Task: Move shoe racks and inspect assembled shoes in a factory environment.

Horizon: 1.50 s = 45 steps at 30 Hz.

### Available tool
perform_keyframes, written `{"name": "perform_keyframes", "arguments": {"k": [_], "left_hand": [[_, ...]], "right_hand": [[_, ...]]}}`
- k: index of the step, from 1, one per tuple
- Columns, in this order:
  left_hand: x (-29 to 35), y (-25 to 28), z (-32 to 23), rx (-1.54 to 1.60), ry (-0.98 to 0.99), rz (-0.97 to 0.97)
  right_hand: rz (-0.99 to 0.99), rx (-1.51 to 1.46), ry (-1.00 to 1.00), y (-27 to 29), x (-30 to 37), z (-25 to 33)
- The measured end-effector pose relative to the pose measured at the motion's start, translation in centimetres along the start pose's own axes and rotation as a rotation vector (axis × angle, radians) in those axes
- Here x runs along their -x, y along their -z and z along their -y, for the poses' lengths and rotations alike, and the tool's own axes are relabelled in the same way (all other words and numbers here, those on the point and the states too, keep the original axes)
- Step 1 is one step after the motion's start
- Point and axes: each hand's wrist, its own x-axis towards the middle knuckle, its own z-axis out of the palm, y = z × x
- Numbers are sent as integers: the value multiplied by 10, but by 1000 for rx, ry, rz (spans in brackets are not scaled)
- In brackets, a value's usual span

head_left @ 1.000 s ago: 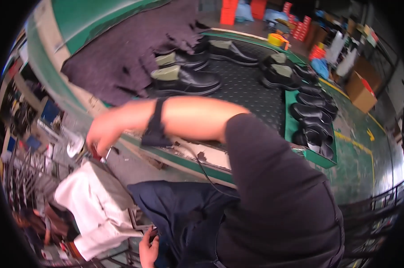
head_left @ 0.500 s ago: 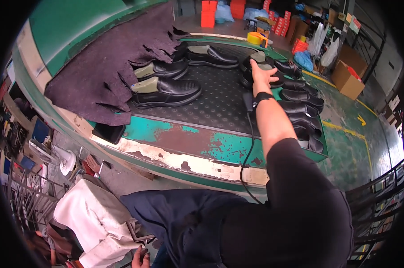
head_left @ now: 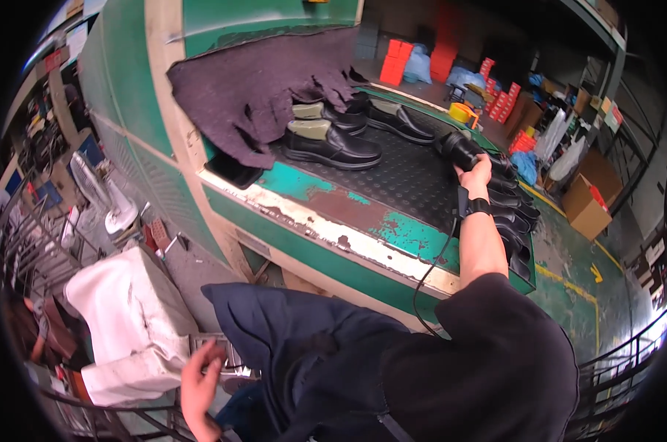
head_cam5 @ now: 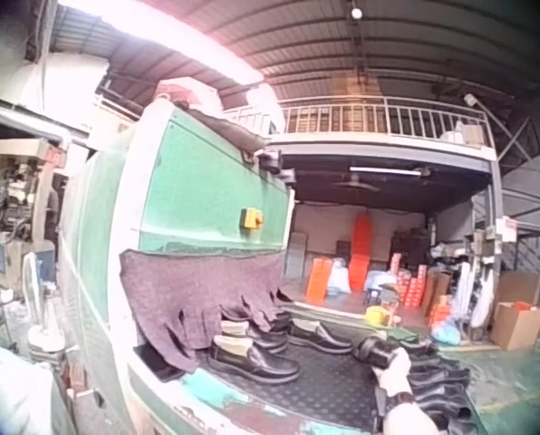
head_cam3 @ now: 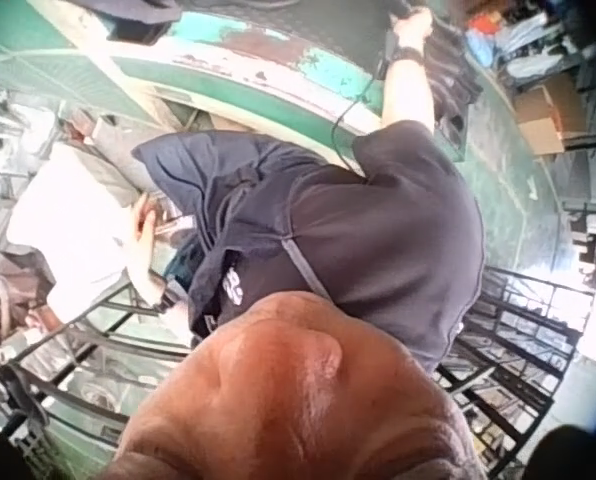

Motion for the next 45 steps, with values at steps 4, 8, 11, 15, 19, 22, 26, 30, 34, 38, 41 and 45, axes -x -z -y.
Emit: {"name": "perform_keyframes", "arguments": {"k": [4,8,11,15,19,22,26,30,34,38,41,45], "left_hand": [[-20,-7,-49,48,-114,57],[-29,-19,-62,83,-261,79],[-46,-33,-78,256,-352,-14],[-80,-35,-105,523,-458,-34],[-86,-35,-96,1059,-472,244],[-44,-73,-81,896,-230,24],[12,-108,2,1536,189,-274],[35,-123,52,1751,195,-521],[36,-115,87,1866,185,-502],[52,-132,126,1820,103,-641],[51,-115,113,1261,395,-921],[26,-45,120,921,370,-1012]], "right_hand": [[304,93,44,-29,44,10],[738,141,-59,-62,144,59],[1296,-39,-350,-86,194,97],[1617,-442,-875,-120,233,55],[1673,-269,-1153,-121,377,-45],[1740,28,-1354,-85,465,-148],[1578,50,-1761,23,516,-252],[1210,682,-1900,106,543,-318],[1299,871,-1999,125,572,-366],[1256,974,-1971,129,591,-355],[1388,1070,-2001,140,598,-343],[2181,779,-1604,150,632,-345]]}}
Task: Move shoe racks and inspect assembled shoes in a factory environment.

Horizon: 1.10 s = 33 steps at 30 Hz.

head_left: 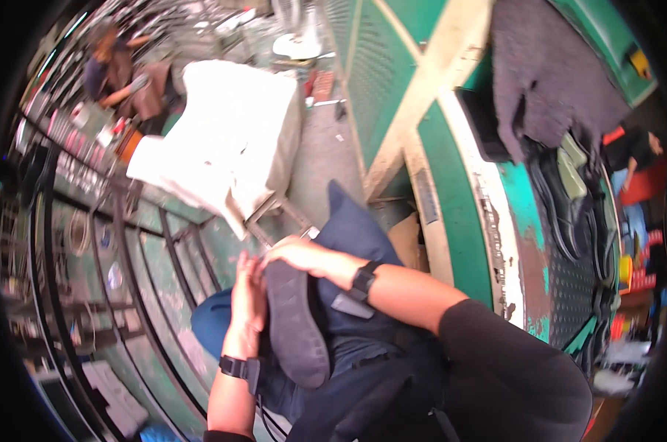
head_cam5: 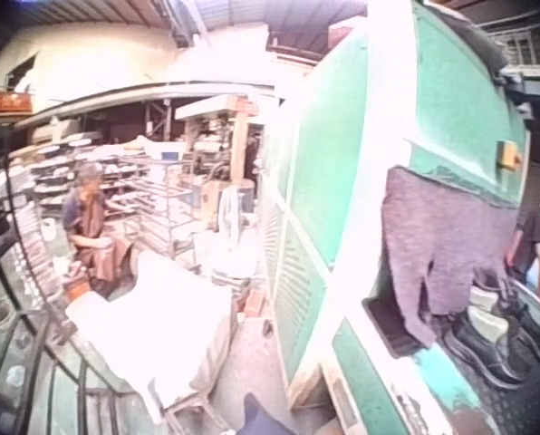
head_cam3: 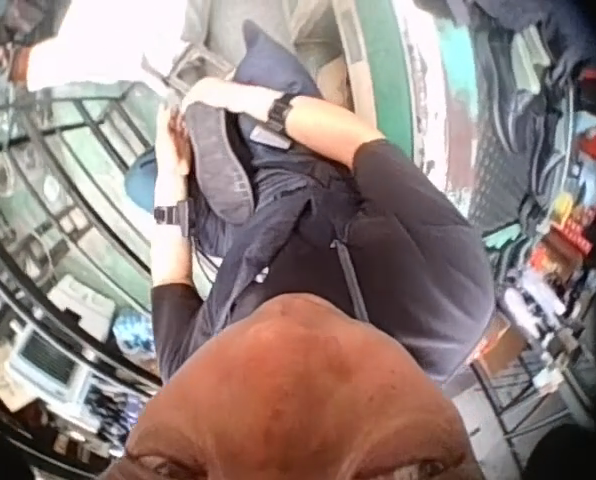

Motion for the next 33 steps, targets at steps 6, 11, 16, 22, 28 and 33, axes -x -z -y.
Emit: {"name": "perform_keyframes", "arguments": {"k": [6,11,16,22,28,33], "left_hand": [[-45,-24,10,220,397,-15],[-17,-24,6,131,116,-46],[3,-27,-12,42,-57,104],[57,-35,-19,344,326,117],[142,-37,26,718,374,124],[167,-35,28,661,402,-28]], "right_hand": [[-14,80,-52,-9,9,-3],[-75,242,71,-32,27,17],[-141,377,515,-49,53,46],[-61,-172,80,-8,13,52],[-96,-350,-108,-12,-2,50],[-175,-310,-146,-38,3,54]]}}
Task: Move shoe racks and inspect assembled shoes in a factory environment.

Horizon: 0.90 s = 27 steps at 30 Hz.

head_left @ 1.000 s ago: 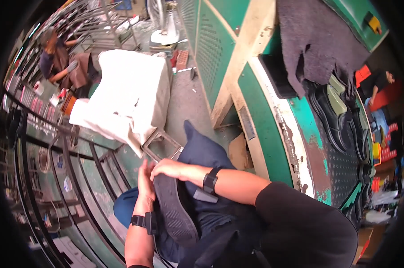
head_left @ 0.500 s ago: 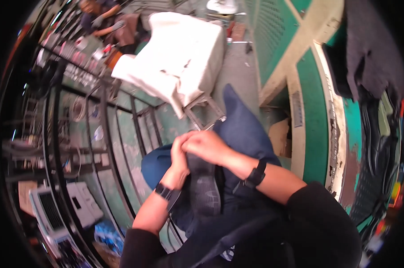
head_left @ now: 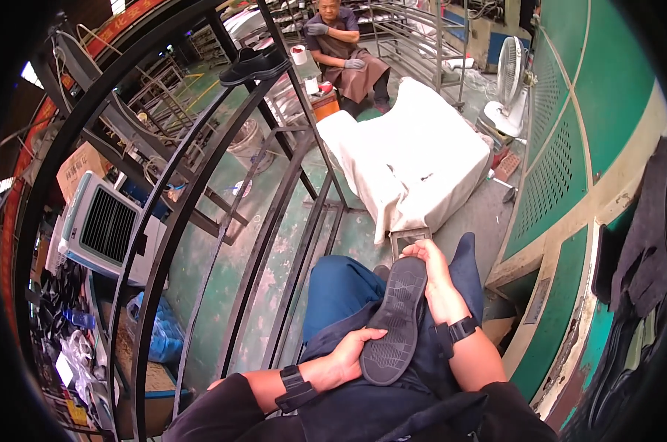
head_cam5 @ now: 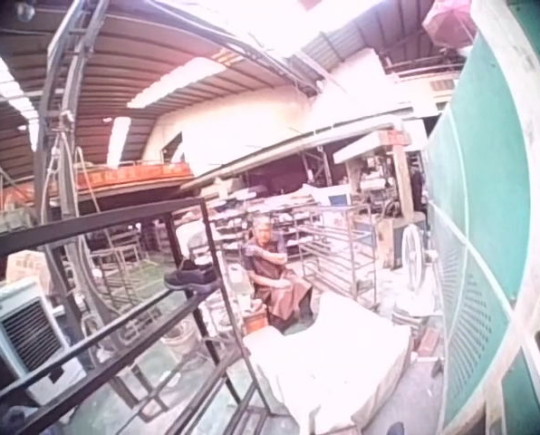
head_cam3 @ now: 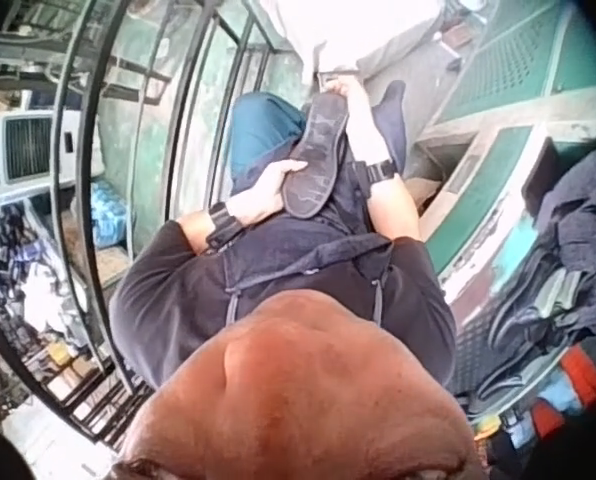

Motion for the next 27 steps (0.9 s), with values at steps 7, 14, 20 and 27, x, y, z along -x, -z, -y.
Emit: {"name": "perform_keyframes", "arguments": {"k": [7,14,20,27], "left_hand": [[14,-6,5,-26,-55,-52],[19,-9,5,-31,-34,-50],[8,18,6,-57,-11,55],[-39,-16,-3,270,129,432]], "right_hand": [[-13,34,-24,-3,-7,-6],[-23,123,39,-8,-12,-12],[-15,36,38,7,0,-4],[135,72,347,17,6,-10]]}}
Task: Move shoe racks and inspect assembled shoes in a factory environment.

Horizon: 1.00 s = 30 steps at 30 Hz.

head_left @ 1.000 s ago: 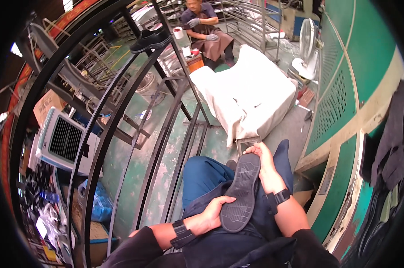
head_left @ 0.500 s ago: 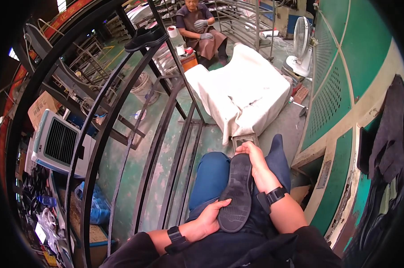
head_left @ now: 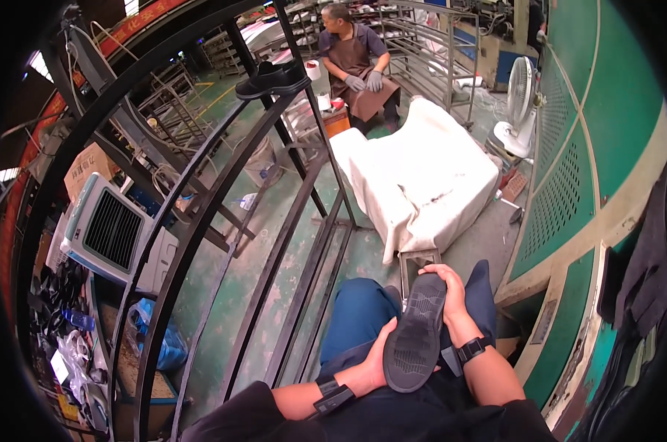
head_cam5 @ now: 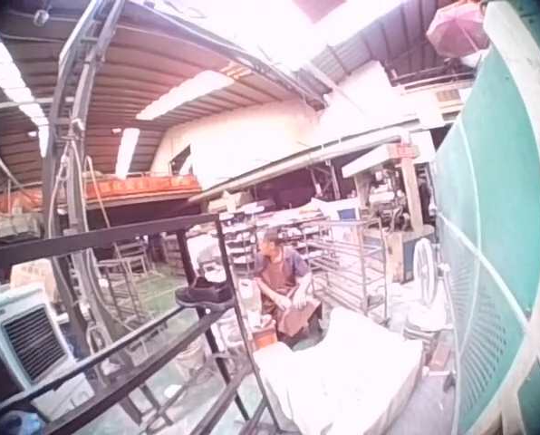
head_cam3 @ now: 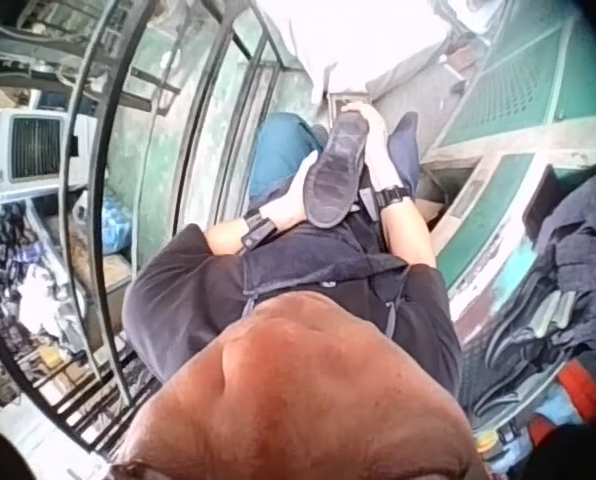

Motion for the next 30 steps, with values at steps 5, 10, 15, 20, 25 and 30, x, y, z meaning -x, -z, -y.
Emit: {"name": "perform_keyframes", "arguments": {"k": [5,10,15,20,25,30], "left_hand": [[10,-2,6,-36,-105,-273],[25,-7,18,-98,-220,-209],[37,-31,11,-81,-101,-102],[32,-48,11,-257,-71,-185],[27,-95,21,-698,-153,100],[17,-154,-13,-1321,-188,597]], "right_hand": [[-52,5,-39,-1,3,-18],[-80,-256,-247,-37,16,11],[-103,-221,-181,-30,15,14],[-177,93,71,63,-1,-55],[-239,0,-67,119,96,-61],[-268,-120,-206,76,7,12]]}}
